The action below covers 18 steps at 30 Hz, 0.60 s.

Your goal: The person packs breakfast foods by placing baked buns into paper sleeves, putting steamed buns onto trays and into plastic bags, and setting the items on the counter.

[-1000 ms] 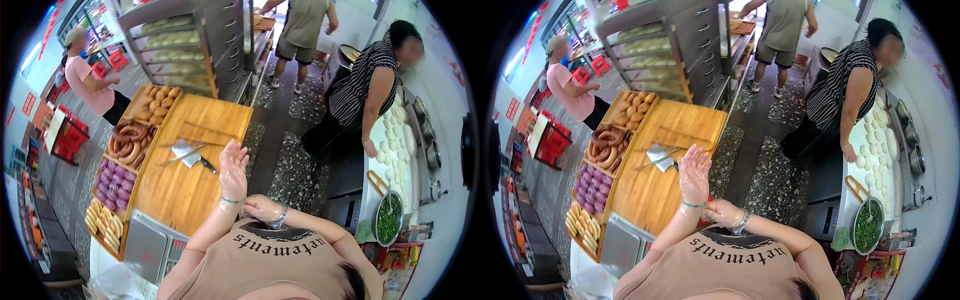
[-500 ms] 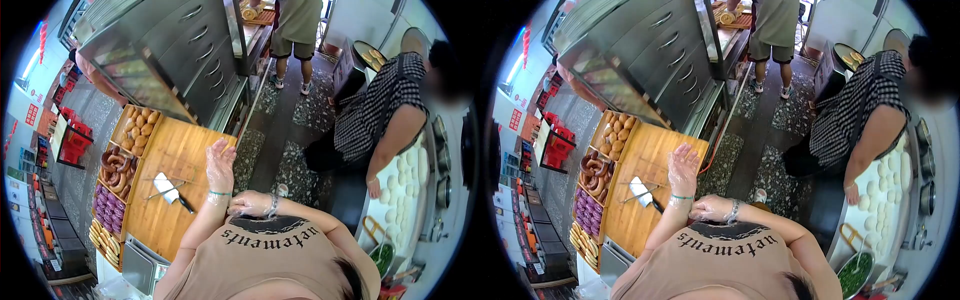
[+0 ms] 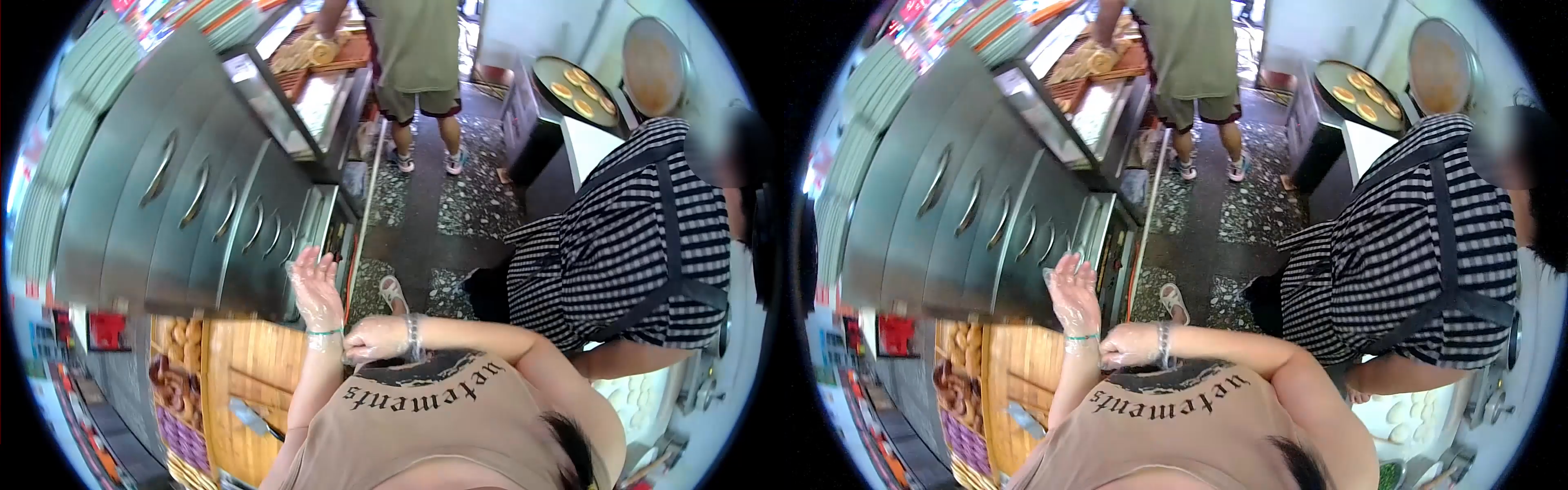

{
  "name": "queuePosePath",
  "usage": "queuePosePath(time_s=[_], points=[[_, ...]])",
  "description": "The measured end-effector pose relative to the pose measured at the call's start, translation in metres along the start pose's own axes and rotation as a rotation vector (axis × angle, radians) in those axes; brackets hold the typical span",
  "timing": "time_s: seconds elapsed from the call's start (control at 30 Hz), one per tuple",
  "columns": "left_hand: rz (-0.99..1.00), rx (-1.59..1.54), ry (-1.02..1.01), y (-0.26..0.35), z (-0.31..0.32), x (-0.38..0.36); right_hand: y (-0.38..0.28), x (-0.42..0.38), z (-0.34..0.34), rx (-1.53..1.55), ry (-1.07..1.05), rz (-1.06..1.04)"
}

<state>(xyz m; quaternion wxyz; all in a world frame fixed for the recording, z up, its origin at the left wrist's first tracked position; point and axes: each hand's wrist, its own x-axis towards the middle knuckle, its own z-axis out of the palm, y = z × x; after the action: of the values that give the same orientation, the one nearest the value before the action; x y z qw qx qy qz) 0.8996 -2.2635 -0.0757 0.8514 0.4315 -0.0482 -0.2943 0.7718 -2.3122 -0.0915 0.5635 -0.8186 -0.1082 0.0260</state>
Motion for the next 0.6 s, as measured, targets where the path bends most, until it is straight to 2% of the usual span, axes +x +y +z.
queuePosePath(time_s=[0.07, 0.17, 0.27, 0.37, 0.4, 0.47, 0.5, 0.6], points=[[-0.038, -0.037, -0.024, -0.013, 0.012, 0.051, 0.026, 0.027, -0.038, -0.039, -0.053, 0.047], [-0.162, -0.076, -0.033, -0.029, 0.038, 0.134, 0.038, 0.056, -0.110, -0.077, 0.003, 0.073], [-0.111, -0.080, -0.189, -0.030, 0.089, 0.196, 0.056, 0.077, -0.180, -0.102, -0.020, 0.101], [-0.093, -0.043, -0.215, -0.034, 0.126, 0.258, 0.084, 0.100, -0.227, 0.030, 0.167, 0.073], [-0.088, -0.033, -0.204, -0.034, 0.131, 0.275, 0.092, 0.108, -0.239, 0.042, 0.161, 0.065], [-0.062, -0.015, -0.154, -0.035, 0.143, 0.304, 0.109, 0.122, -0.266, 0.287, 0.120, 0.104], [0.008, 0.009, -0.152, -0.037, 0.143, 0.318, 0.123, 0.132, -0.282, 0.199, 0.101, 0.003], [0.070, 0.011, 0.029, -0.032, 0.148, 0.359, 0.146, 0.161, -0.334, 0.146, -0.067, -0.089]])
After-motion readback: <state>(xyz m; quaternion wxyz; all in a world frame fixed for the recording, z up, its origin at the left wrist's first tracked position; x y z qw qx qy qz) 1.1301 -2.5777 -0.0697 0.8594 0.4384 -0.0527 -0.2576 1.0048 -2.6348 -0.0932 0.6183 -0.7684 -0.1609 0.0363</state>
